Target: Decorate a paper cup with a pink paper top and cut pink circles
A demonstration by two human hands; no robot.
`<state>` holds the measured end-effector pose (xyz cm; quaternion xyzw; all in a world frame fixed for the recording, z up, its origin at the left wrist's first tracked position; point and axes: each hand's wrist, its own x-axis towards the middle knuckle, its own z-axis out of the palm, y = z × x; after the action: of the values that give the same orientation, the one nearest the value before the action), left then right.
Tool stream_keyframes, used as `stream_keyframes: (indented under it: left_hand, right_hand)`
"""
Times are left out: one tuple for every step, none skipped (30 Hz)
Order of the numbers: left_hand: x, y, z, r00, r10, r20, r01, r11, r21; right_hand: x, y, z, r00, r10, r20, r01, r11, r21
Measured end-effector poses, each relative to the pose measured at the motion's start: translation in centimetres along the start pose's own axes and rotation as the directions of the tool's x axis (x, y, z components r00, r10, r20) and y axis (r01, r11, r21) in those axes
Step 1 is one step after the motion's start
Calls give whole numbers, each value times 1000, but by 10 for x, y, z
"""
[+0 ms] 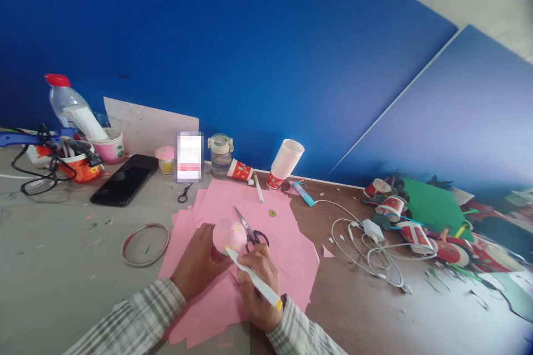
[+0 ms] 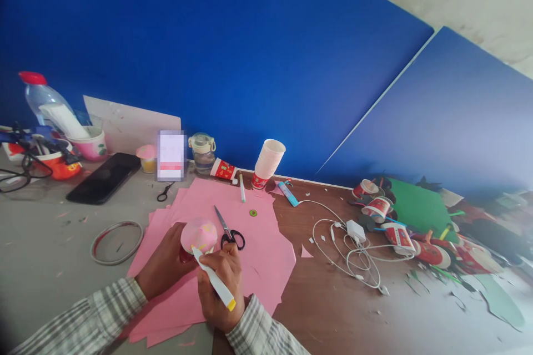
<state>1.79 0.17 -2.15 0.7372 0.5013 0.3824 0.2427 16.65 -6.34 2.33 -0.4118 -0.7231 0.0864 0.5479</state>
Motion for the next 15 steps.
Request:
stream_keyframes:
  left_hand:
    - [0,0,0,1000,1,0,-1,1000,-1]
    - [0,0,0,1000,2,0,-2,1000,-4]
    - [0,0,0,1000,5,-1,-5,1000,-7]
    - [0,0,0,1000,9,-4,-9,1000,-8]
    - [0,1,0,1000,13,-6,-13,1000,-6]
    - [0,1,0,1000,15,-7,-15,1000,-3]
    - [0,1,0,1000,15,-9,-15,1000,0]
    - [0,2,-1,1000,13,-11,-13,1000,0]
    - [0,3,-1,1000,10,-10,-10,1000,-3]
    - [0,3,-1,1000,7,-7,-7,1000,-5]
    - [0,4,-2,1000,7,-1,-7,1000,-7]
    - [0,4,-2,1000,8,5,-8,1000,-7]
    - [1,4,-2,1000,11,9,-11,1000,-6]
    - [1,4,-2,1000,14,11,-14,1000,-5]
    - [1,3,-1,1000,17,11,-17,1000,-3]
  right_hand:
    - [0,0,0,1000,-2,-3,2,1000,0]
    - [0,1,0,1000,-4,-6,4,1000,0]
    - [-1,1,1,1000,-5,-7,5,1000,0]
    - [-1,1,1,1000,-7,-5,7,1000,0]
    - [-1,1,1,1000,-7,1,7,1000,1]
    - [-1,1,1,1000,-8,4,8,1000,3]
    - [-1,1,1,1000,-9,1,9,1000,7]
    - [-1,0,0,1000,-9,-4,9,1000,11]
    - [0,-1,-1,1000,-7,-8,7,1000,16]
    - [0,-2,-2,1000,-2,-12,3,1000,21]
    - [1,-3,-3,1000,0,-16,0,1000,25]
    - [1,-4,-4,1000,2,-15,-2,1000,30]
    - [1,-4,-5,1000,5,-12,-4,999,33]
    - [1,-5,-6,1000,7,-12,-7,999,35]
    - [1,-5,-6,1000,8,-12,-7,999,35]
